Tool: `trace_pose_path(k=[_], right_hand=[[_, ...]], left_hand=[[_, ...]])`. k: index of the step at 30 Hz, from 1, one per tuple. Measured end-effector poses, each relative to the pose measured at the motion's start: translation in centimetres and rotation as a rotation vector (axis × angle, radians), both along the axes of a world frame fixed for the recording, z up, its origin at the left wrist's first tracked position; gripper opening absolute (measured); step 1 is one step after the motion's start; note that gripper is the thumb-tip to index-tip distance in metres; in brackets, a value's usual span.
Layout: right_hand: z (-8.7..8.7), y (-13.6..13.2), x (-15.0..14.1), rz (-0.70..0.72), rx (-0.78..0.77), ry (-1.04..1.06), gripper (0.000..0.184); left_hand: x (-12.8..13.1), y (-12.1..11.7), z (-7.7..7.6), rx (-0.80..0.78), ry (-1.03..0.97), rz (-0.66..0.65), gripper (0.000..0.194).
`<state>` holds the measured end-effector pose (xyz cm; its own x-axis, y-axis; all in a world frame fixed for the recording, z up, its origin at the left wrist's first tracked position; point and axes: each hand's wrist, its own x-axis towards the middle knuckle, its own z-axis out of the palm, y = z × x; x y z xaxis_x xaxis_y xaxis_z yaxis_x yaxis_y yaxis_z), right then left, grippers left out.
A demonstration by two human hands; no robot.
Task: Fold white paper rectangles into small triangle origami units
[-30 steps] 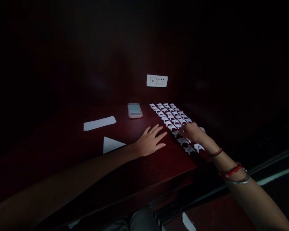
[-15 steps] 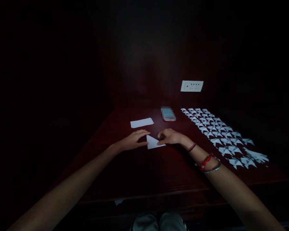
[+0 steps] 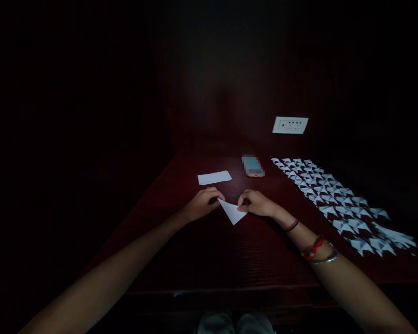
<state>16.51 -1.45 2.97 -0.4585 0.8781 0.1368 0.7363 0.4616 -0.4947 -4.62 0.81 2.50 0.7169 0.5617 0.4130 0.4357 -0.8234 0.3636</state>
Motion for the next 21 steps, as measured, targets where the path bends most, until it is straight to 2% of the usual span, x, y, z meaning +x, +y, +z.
trace_pose_path(k=[4,8,10,13,16,18,21], right_hand=[[-0.3,0.4,0.1,-0.028,0.008,0.075,0.012],[-0.7,0.8,0.3,-0.046,-0.033,0.099,0.012],[-0.6,0.6,0.2,-0.026,0.017,0.08,0.013],[0.0,0.0,0.2,0.074,0.152,0.041,0.021],[0.8,-0.6,0.4,0.26,0.187,-0.033,0.026],[1.1,-0.8,0.6,0.345,0.182,-0.088,0.028],[1.0,-0.9,0.7,0.376,0.219,-0.138,0.027]], left_hand=[[-0.2,-0.2,0.4,0.149,0.014,0.06,0.022],[-0.2,-0.4,0.6,0.308,0.122,0.002,0.017],[-0.2,-0.5,0.5,0.335,0.151,-0.028,0.015],[-0.2,-0.5,0.3,0.31,0.199,-0.106,0.016],[-0.3,-0.4,0.2,0.262,0.248,-0.204,0.023],[-0.3,-0.3,0.0,0.251,0.256,-0.225,0.024],[-0.1,0.0,-0.2,0.274,0.264,-0.215,0.025]])
